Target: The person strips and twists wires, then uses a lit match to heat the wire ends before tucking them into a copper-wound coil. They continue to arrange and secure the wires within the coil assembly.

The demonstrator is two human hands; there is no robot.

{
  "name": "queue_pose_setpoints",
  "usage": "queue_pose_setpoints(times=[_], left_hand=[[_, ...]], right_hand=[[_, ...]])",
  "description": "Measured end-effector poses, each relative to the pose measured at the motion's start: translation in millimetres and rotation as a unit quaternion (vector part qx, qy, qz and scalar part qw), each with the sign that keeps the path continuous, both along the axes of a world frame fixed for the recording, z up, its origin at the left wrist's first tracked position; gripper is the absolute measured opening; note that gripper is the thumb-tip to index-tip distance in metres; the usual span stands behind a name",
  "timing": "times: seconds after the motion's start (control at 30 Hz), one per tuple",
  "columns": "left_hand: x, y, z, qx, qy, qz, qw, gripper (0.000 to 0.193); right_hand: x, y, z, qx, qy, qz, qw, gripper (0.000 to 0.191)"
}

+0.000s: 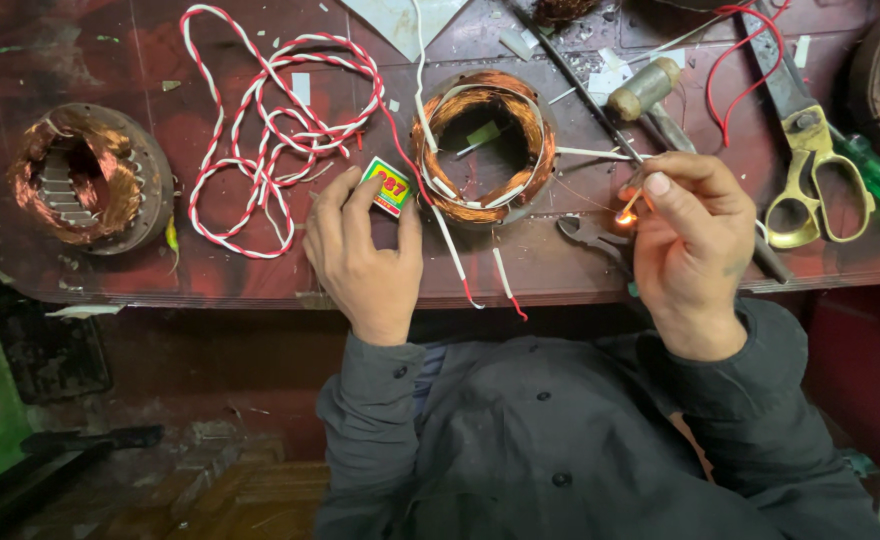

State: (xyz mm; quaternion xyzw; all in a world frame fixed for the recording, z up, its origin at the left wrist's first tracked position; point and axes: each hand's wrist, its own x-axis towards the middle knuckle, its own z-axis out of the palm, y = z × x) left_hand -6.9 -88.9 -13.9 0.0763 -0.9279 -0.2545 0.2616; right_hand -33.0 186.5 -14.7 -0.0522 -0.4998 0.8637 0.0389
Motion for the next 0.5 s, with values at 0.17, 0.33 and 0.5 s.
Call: queue_pose_setpoints(times=[0.17,0.33,0.5], left_hand=[[-1,-1,1,-0.001,0.004,0.000,1.000,0.042],[-2,-2,2,0.000,0.002,-0.005,1.000,0.041],[-2,-2,2,0.002,0.002,-0.005,1.000,0.041]], right_hand=[[-1,-1,6,0.025,-0.005,0.005,1.000,0.012],[-1,-5,19,0.046,-0.047,0.010,0.998,0.014],[0,-7,28,0.061,-0.052,0.006,0.997,0.013]])
